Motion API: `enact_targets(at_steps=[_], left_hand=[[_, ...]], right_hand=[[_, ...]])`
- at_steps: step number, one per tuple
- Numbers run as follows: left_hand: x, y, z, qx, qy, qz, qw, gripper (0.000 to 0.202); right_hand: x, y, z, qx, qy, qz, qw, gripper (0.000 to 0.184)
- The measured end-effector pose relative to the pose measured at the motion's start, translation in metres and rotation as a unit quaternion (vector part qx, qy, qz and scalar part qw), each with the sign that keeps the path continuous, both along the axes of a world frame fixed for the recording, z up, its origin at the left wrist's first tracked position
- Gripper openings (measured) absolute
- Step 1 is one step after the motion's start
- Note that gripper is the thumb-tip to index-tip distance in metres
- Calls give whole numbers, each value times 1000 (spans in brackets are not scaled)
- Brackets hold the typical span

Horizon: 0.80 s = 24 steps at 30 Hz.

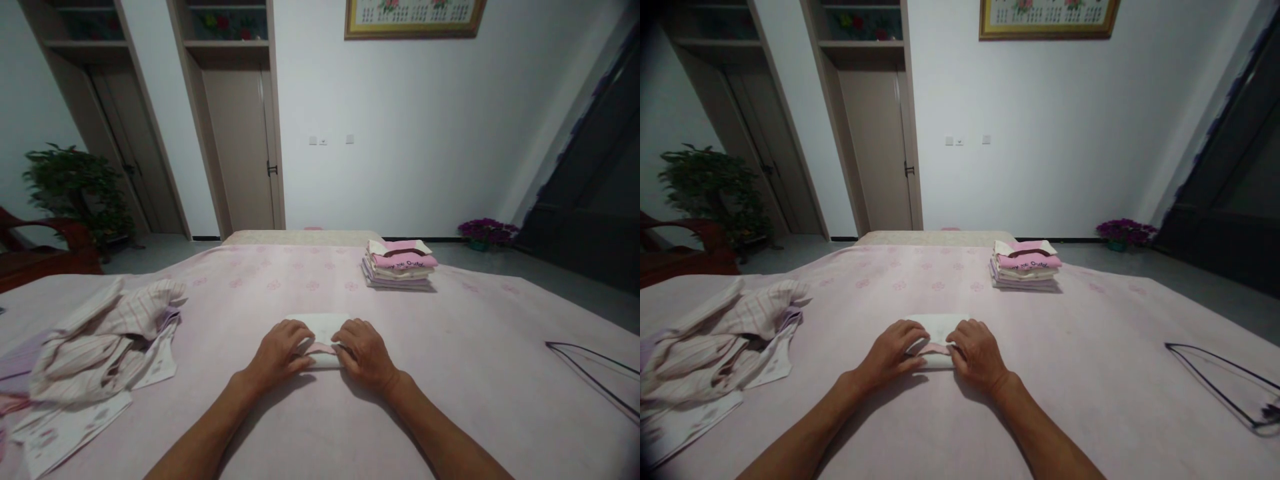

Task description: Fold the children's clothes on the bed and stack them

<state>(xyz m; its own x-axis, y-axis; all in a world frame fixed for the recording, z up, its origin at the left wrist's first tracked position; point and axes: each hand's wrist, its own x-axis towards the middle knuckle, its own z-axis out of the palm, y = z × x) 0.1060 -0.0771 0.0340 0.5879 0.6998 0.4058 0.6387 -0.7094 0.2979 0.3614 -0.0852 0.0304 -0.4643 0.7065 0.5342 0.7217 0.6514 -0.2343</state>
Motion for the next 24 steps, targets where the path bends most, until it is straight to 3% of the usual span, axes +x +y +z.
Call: enact_targets(at_steps=[3,6,10,14,20,24], left_hand=[[5,-3,-3,-1,23,-40,999,55],[9,-6,-7,-1,30,-27,999,51],[14,-8,-13,13,30,-11,999,39],[16,-8,-18,30,26,-3,999,26],[15,-9,-17,85,-8,-22,996,19],[15,-8,-16,100,-51,-33,993,24]], right_hand=[[-3,-3,-3,10,-15,38,999,41],[-4,-4,-11,-19,-67,77,995,55],[-3,-3,-17,-40,-71,70,994,42],[-6,-7,-7,-55,-80,47,994,26],[-26,-15,1,-66,-84,4,994,67],[-37,-8,-4,-65,-106,-14,992,65]])
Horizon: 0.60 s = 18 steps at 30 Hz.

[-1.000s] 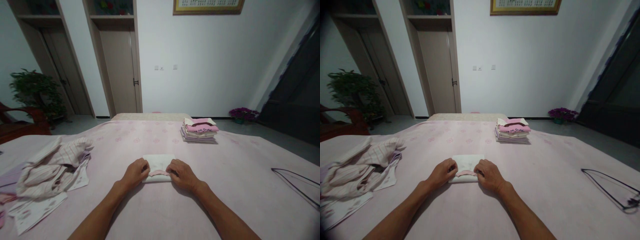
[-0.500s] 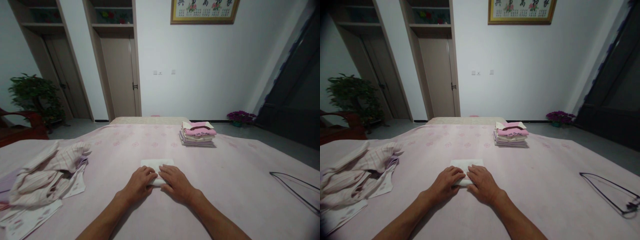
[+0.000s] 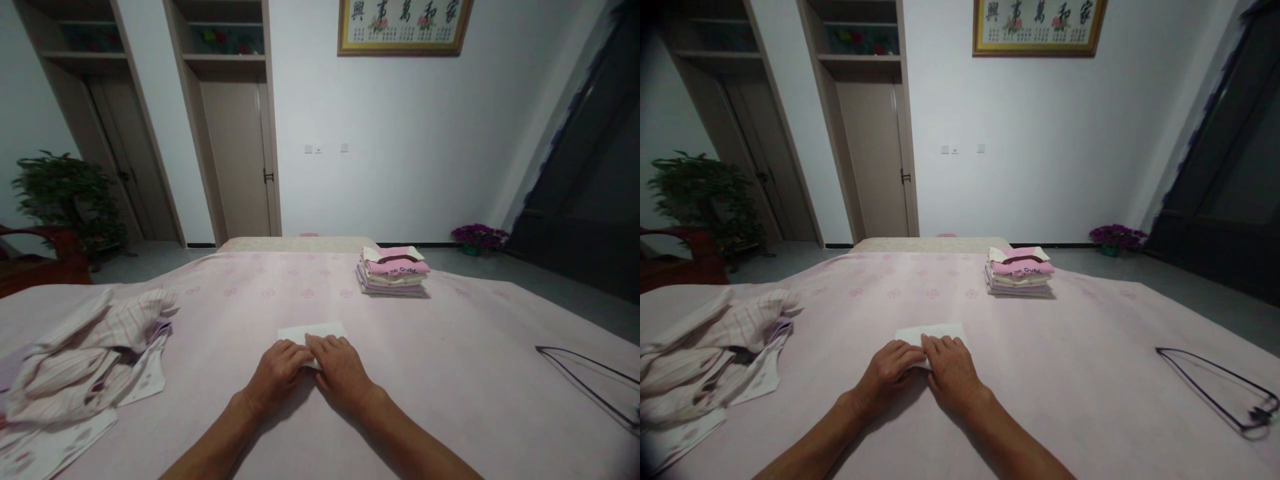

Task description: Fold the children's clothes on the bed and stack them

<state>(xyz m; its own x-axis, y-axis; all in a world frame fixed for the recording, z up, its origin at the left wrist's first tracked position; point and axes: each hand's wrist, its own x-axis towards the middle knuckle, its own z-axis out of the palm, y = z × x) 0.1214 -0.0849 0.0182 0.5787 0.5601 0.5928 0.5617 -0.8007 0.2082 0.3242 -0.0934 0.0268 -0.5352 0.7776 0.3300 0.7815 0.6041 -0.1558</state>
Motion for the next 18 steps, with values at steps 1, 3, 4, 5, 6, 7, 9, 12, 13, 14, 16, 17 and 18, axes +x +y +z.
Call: enact_targets(at_steps=[1,3,4,5,6,7,9,12,13,14,16,17,18], left_hand=[[-1,0,0,-1,-13,4,1000,25],[-3,1,-1,12,-46,19,999,24],[-5,2,-2,25,-66,28,997,23],[-6,2,-3,41,-90,36,994,25],[-9,3,-3,57,-116,46,991,28],[-11,4,-4,69,-142,58,986,32],[-15,8,-7,73,-188,95,975,38],[-20,17,-11,29,-221,177,959,37],[-22,21,-12,3,-221,203,954,36],[-22,24,-14,-26,-219,226,949,36],[-24,31,-17,-91,-214,258,938,37],[-24,33,-18,-125,-214,266,932,37],[-25,35,-19,-158,-214,267,926,37]], right_hand=[[-1,2,-1,-1,-5,-4,1000,61],[1,6,-2,-5,-4,-9,1000,50],[3,7,-1,-6,7,-11,1000,46],[5,8,0,-5,27,-13,1000,44],[7,9,2,-6,54,-15,998,42],[10,10,5,-9,88,-22,996,40],[15,14,13,-36,176,-65,982,34],[25,25,24,-110,351,-169,915,35],[30,30,26,-129,413,-187,882,38],[35,35,27,-142,471,-192,849,40],[49,47,25,-160,560,-181,792,44],[56,52,22,-175,584,-180,772,45],[65,57,18,-196,595,-185,757,45]])
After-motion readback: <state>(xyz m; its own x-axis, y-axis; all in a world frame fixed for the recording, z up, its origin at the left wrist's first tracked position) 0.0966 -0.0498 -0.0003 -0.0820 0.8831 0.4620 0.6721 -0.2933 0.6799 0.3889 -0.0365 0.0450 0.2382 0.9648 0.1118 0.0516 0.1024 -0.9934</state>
